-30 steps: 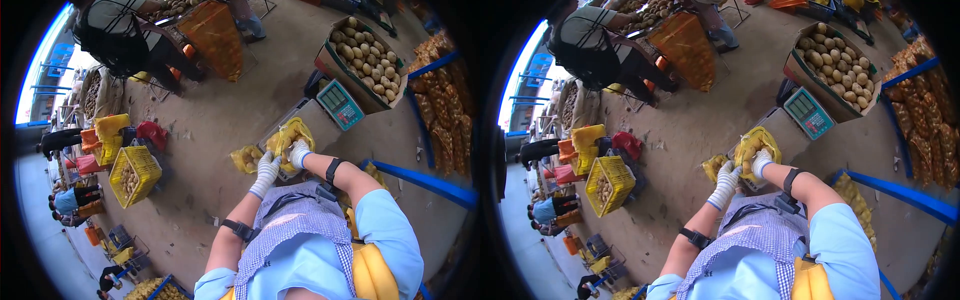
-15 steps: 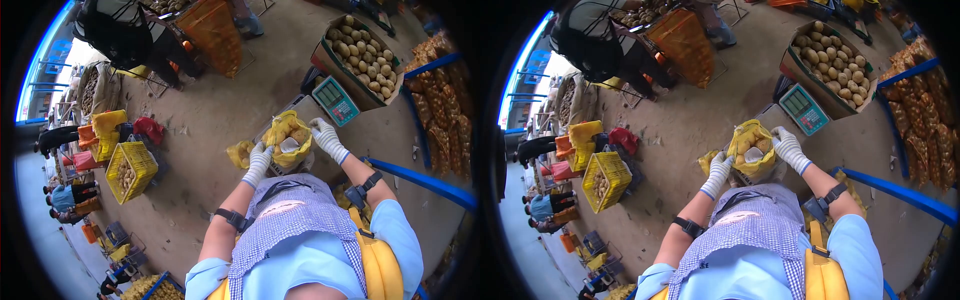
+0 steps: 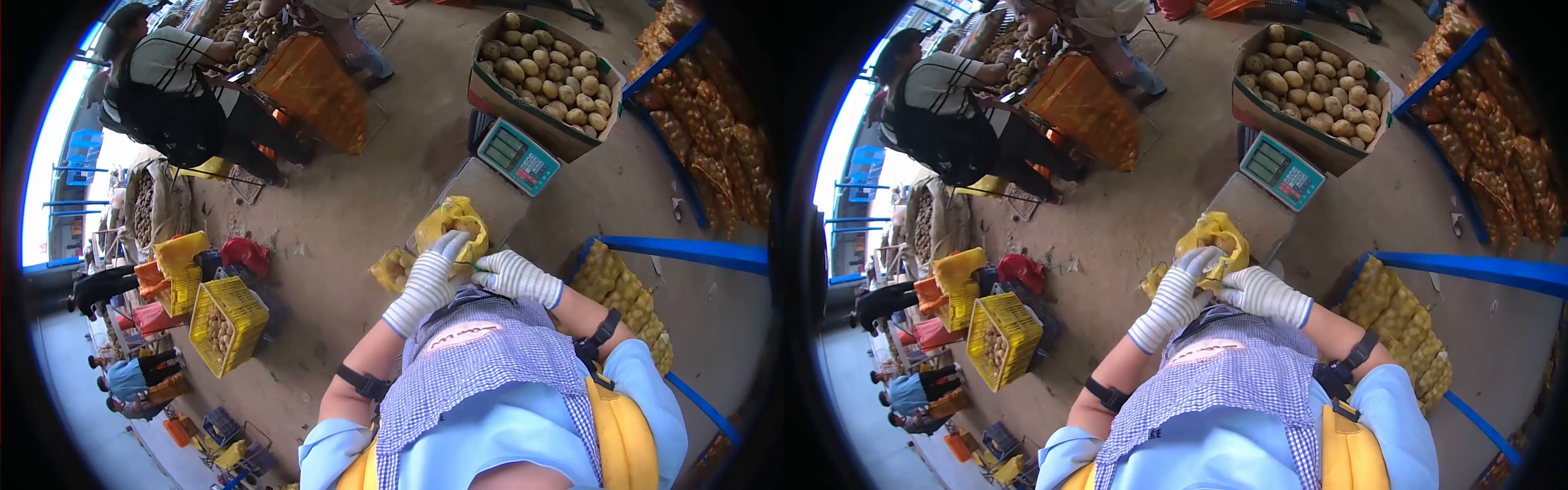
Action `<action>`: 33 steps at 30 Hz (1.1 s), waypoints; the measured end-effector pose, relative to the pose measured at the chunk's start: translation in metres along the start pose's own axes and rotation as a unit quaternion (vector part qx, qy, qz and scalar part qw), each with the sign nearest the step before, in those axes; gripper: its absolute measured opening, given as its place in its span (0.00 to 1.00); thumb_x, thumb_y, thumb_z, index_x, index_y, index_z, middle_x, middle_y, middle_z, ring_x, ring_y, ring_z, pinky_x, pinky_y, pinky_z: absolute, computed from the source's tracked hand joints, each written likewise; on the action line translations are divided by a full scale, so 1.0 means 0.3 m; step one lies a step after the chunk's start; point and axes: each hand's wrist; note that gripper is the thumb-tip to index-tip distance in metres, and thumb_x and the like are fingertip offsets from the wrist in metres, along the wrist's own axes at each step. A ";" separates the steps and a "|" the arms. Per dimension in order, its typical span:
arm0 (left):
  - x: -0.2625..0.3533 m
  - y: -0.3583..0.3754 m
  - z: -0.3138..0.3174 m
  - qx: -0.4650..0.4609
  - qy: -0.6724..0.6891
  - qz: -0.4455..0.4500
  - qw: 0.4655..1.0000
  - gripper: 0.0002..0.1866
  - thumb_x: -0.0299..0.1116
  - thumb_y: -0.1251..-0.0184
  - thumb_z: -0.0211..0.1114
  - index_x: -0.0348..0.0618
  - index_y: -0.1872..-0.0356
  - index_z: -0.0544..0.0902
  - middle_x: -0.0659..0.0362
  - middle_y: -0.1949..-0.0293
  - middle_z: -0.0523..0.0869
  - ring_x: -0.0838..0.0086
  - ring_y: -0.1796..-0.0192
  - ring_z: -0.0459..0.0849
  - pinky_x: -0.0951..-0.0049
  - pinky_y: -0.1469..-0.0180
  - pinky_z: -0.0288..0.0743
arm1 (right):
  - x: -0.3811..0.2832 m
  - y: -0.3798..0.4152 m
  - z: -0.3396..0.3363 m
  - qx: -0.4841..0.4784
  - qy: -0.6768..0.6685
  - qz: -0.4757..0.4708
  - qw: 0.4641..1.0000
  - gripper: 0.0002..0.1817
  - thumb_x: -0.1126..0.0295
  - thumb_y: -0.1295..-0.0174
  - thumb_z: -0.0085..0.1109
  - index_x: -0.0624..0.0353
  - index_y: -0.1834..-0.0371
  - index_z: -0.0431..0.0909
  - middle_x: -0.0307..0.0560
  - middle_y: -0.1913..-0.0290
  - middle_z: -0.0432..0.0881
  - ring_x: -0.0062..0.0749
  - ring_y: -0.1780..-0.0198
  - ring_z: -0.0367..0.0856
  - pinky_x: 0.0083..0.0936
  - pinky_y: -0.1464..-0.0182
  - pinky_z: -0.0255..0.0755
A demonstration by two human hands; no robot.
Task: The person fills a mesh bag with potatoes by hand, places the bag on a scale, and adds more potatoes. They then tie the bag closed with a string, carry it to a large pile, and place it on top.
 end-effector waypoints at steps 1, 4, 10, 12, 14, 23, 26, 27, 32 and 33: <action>0.023 -0.002 -0.006 -0.102 0.097 0.049 0.989 0.30 0.26 0.52 0.67 0.44 0.44 0.70 0.48 0.46 0.73 0.55 0.45 0.73 0.64 0.45 0.69 | -0.038 0.023 -0.035 -0.021 -0.026 -0.039 0.999 0.13 0.63 0.43 0.57 0.65 0.67 0.78 0.56 0.70 0.81 0.41 0.66 0.81 0.31 0.61 0.72; 0.010 0.001 0.018 -0.124 0.225 0.002 0.966 0.19 0.28 0.46 0.66 0.41 0.51 0.77 0.56 0.56 0.81 0.67 0.51 0.78 0.74 0.49 0.71 | -0.073 0.069 -0.081 0.058 -0.247 -0.056 0.966 0.11 0.66 0.45 0.61 0.66 0.69 0.79 0.46 0.76 0.80 0.26 0.71 0.78 0.22 0.63 0.71; 0.068 -0.050 -0.137 -0.089 0.429 -0.170 0.882 0.17 0.45 0.31 0.51 0.41 0.63 0.78 0.66 0.73 0.78 0.88 0.75 0.73 0.87 0.72 0.66 | 0.021 -0.091 0.036 0.237 -0.188 -0.079 0.950 0.19 0.73 0.43 0.57 0.60 0.47 0.70 0.40 0.54 0.76 0.18 0.62 0.72 0.19 0.57 0.71; 0.144 -0.060 -0.174 -0.050 0.450 -0.140 0.880 0.16 0.44 0.31 0.50 0.42 0.68 0.76 0.67 0.76 0.76 0.87 0.78 0.69 0.87 0.75 0.63 | 0.039 -0.172 0.107 0.071 -0.309 -0.180 0.931 0.18 0.72 0.42 0.57 0.61 0.49 0.70 0.40 0.50 0.73 0.23 0.66 0.73 0.20 0.57 0.71; 0.171 -0.066 -0.194 0.008 0.488 -0.118 0.865 0.15 0.42 0.31 0.51 0.42 0.70 0.76 0.68 0.78 0.73 0.87 0.80 0.64 0.85 0.77 0.59 | -0.025 -0.171 0.078 0.103 -0.215 -0.269 0.933 0.14 0.68 0.37 0.51 0.63 0.51 0.71 0.43 0.52 0.75 0.30 0.60 0.75 0.24 0.53 0.69; 0.314 0.023 -0.297 0.073 0.559 -0.104 0.819 0.13 0.38 0.34 0.53 0.40 0.74 0.74 0.67 0.80 0.70 0.87 0.80 0.61 0.84 0.77 0.54 | -0.251 -0.001 -0.030 -0.026 -0.277 -0.237 0.931 0.22 0.53 0.34 0.47 0.63 0.52 0.73 0.47 0.57 0.77 0.29 0.53 0.74 0.25 0.50 0.67; 0.288 0.010 -0.278 0.053 0.555 -0.121 0.821 0.13 0.40 0.34 0.53 0.43 0.74 0.74 0.68 0.81 0.70 0.88 0.81 0.60 0.85 0.78 0.54 | -0.249 -0.015 -0.044 -0.032 -0.305 -0.231 0.923 0.22 0.53 0.34 0.48 0.63 0.54 0.74 0.43 0.59 0.78 0.26 0.54 0.74 0.23 0.51 0.68; 0.271 0.005 -0.272 0.055 0.554 -0.111 0.823 0.14 0.41 0.33 0.52 0.43 0.74 0.74 0.68 0.80 0.72 0.89 0.81 0.61 0.86 0.78 0.54 | -0.231 -0.023 -0.032 -0.023 -0.313 -0.225 0.922 0.22 0.52 0.35 0.48 0.63 0.54 0.74 0.42 0.60 0.78 0.25 0.55 0.74 0.23 0.52 0.68; 0.157 0.007 -0.275 -0.062 0.538 -0.081 0.837 0.19 0.45 0.39 0.62 0.39 0.59 0.76 0.60 0.63 0.79 0.84 0.69 0.73 0.84 0.66 0.68 | -0.151 -0.041 0.045 0.035 -0.417 -0.122 0.900 0.17 0.56 0.33 0.48 0.61 0.60 0.76 0.35 0.72 0.73 0.17 0.68 0.69 0.17 0.64 0.65; 0.125 0.012 -0.251 0.052 0.457 -0.033 0.887 0.29 0.47 0.46 0.67 0.38 0.49 0.70 0.57 0.53 0.75 0.77 0.58 0.72 0.78 0.55 0.67 | -0.166 -0.030 0.049 0.049 -0.500 -0.067 0.862 0.13 0.62 0.34 0.47 0.60 0.68 0.75 0.33 0.76 0.69 0.15 0.73 0.64 0.16 0.70 0.60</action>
Point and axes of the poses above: each hand's wrist, its own y-axis away from the middle knuckle, its own z-axis out of the palm, x = y × z
